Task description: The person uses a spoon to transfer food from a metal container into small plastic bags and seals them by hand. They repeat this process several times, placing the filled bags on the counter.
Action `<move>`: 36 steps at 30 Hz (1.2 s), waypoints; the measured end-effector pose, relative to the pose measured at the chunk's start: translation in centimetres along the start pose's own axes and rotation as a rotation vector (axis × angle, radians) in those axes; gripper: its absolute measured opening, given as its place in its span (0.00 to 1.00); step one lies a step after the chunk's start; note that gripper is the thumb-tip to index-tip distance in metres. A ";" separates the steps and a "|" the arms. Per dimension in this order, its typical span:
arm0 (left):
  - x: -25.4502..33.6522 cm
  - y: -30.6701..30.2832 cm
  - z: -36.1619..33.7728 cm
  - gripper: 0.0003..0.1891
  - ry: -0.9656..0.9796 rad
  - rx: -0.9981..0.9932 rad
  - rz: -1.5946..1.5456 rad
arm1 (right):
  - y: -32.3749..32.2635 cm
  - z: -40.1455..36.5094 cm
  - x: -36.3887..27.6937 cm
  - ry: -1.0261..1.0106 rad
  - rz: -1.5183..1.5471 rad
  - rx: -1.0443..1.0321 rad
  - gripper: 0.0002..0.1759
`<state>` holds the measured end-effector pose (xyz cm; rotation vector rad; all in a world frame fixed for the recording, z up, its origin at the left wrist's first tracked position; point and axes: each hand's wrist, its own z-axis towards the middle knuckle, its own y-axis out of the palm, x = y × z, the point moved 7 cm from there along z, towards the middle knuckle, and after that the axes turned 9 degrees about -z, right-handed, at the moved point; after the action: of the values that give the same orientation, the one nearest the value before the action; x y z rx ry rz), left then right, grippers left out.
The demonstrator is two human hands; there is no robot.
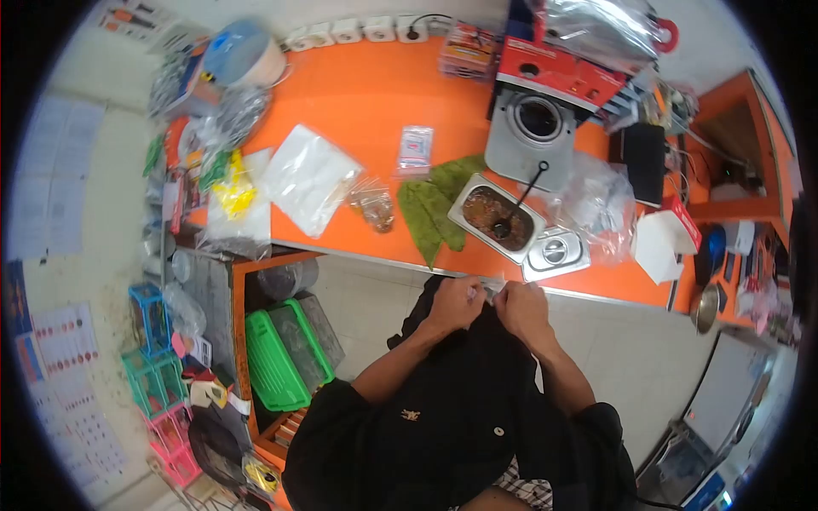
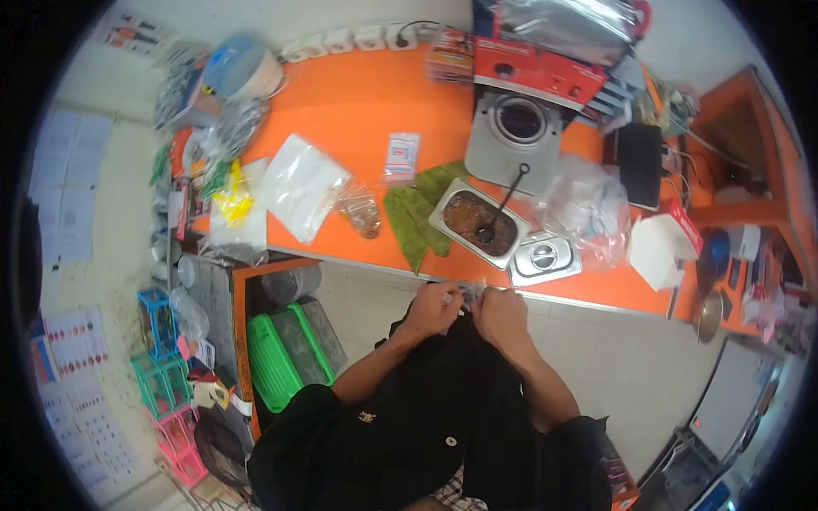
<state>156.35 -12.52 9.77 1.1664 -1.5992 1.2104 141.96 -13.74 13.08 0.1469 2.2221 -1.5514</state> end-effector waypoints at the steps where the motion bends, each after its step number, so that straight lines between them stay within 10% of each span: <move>1: 1.0 0.4 0.6 0.05 0.008 -0.027 -0.005 | -1.2 0.1 0.9 0.143 -0.099 0.069 0.14; 6: 7.5 0.6 2.5 0.08 0.457 -0.027 0.032 | -5.1 0.1 0.0 0.196 0.014 0.229 0.16; 11: 7.2 -1.2 4.8 0.10 0.371 -0.071 0.137 | -6.4 0.2 1.5 0.360 0.069 0.281 0.16; 16: 10.1 -3.2 4.3 0.25 0.784 -0.321 0.015 | -4.0 2.6 -1.1 0.053 0.242 0.148 0.18; 19: 6.4 -5.5 5.3 0.31 0.735 -0.272 0.021 | -2.6 5.4 0.0 -0.001 0.563 -0.012 0.24; 20: 5.9 -6.3 5.5 0.31 0.739 -0.272 0.020 | -2.6 6.4 1.7 0.253 0.696 -0.025 0.26; 22: 5.4 -8.4 6.3 0.33 0.641 -0.178 -0.037 | -3.6 8.4 4.2 0.428 0.692 0.446 0.23; 26: 3.6 -9.7 7.1 0.32 0.588 -0.167 -0.075 | -0.2 12.6 7.5 0.574 0.687 0.526 0.22; 28: 3.0 -10.3 7.9 0.33 0.523 -0.142 -0.048 | -2.0 13.2 5.0 0.244 0.041 0.631 0.16; 36: -1.3 -11.6 9.5 0.31 0.301 -0.133 -0.194 | -1.6 9.1 0.4 0.103 0.155 0.678 0.05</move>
<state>167.28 -22.86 9.17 0.9775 -1.2897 1.0787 143.69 -22.73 11.70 0.5893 1.6138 -2.1751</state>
